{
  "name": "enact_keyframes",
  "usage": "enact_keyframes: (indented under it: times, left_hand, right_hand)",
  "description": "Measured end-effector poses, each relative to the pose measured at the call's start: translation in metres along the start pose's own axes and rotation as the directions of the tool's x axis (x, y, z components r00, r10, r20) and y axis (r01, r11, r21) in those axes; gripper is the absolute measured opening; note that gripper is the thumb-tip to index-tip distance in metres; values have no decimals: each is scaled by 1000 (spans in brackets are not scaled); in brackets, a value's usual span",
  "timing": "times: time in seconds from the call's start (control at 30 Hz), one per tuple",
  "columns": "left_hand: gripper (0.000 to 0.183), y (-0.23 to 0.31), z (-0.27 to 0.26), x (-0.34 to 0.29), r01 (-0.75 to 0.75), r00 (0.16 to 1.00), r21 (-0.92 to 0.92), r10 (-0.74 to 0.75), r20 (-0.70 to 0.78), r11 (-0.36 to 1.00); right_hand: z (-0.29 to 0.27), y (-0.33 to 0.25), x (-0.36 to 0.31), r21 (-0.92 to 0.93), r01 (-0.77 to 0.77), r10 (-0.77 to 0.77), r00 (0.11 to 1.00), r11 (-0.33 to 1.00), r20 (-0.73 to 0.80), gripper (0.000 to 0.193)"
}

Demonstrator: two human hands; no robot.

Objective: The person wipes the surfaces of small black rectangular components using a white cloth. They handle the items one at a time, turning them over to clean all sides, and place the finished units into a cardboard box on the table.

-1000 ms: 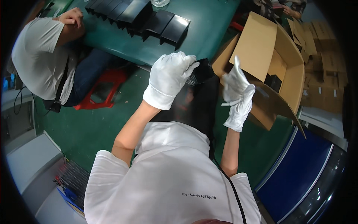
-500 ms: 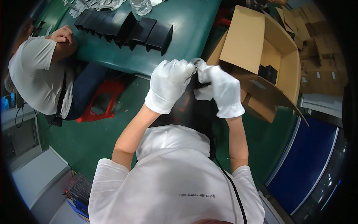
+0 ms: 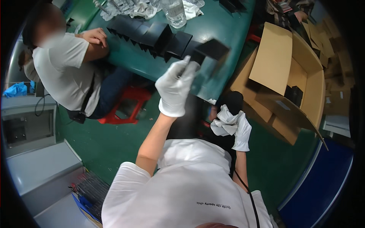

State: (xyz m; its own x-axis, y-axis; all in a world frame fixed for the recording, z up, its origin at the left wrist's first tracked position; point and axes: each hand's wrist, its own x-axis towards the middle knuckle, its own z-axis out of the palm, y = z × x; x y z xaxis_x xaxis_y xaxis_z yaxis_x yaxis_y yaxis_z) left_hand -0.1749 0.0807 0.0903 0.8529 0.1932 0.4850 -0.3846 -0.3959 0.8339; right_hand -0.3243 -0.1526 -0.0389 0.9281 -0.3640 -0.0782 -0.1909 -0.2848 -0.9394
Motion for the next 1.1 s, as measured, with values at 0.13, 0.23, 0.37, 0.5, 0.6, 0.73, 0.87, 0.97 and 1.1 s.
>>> enact_keyframes:
  times: [0.13, 0.23, 0.37, 0.5, 0.6, 0.73, 0.87, 0.97, 1.1]
  left_hand:
    - [16, -69, -7, 25, -49, 956, -71, 26, -291, 996]
    - [18, -107, -19, 28, -124, 948, 485, 249, -200, 865]
    - [20, -108, -31, 23, -80, 987, 666, 154, -53, 741]
    - [24, -84, -30, 11, 134, 990, 504, -89, -112, 853]
    - [22, -63, -34, -6, 88, 991, 519, -22, -133, 850]
    - [11, -34, -23, -44, 209, 978, 113, -211, 2, 971]
    - [19, 9, 54, -12, -144, 918, 75, 105, 382, 987]
    - [35, 10, 129, 37, -415, 800, 106, 306, 516, 904]
    - [58, -22, 222, 119, -721, 670, 373, 450, 591, 584]
  right_hand:
    - [21, -1, 1, 58, 25, -33, 990, 998, 140, 40]
    - [24, -11, 7, 9, 33, -34, 977, 999, 209, 39]
    - [23, 8, 5, -30, 107, -97, 969, 994, 229, 34]
    - [29, 41, 3, 20, 130, -131, 969, 991, 208, 33]
    - [30, 46, 3, -30, 203, -192, 957, 979, 217, 32]
    - [33, 48, 10, 18, -112, 101, 943, 994, 317, 32]
    - [35, 44, 13, 18, -83, 71, 929, 996, 363, 38]
    - [54, 78, 12, -82, 409, -398, 909, 909, 121, 42]
    - [21, 48, 13, 117, -144, 103, 948, 983, 302, 38]
